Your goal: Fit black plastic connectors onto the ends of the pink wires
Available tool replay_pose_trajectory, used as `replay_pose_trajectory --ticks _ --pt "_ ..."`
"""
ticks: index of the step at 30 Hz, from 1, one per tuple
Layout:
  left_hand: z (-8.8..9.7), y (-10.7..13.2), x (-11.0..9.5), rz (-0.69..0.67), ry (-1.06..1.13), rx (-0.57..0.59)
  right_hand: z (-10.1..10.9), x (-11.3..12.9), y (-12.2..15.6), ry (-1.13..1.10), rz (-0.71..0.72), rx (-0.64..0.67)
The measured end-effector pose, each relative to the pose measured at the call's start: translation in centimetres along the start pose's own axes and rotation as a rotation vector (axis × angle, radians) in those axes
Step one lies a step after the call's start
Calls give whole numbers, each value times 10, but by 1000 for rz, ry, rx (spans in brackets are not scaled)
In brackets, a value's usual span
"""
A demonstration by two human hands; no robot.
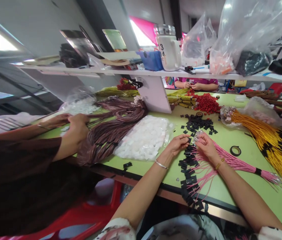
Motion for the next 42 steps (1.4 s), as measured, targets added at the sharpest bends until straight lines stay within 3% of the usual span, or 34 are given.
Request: replay_pose_trajectory --ticks 11,23,33,42 --pt "-8 15 5 7 194 39 -5 0 2 -39 -12 21" --pt "-17 22 4 -22 185 65 -7 -5 1 -24 -2 35" --pt "-16 19 9 15 221 68 1 -13 -2 246 75 -1" --pt "-14 19 9 27 211 81 4 -21 -6 235 51 11"
Point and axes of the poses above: each hand's wrist, its own y-axis away from the middle knuckle, its own z-axis out of the back of the hand, x = y × z, the point moved 7 cm from there along -y, towards the middle knuckle, and after that the axes turned 3 degrees about x, right-handed, at the moved point
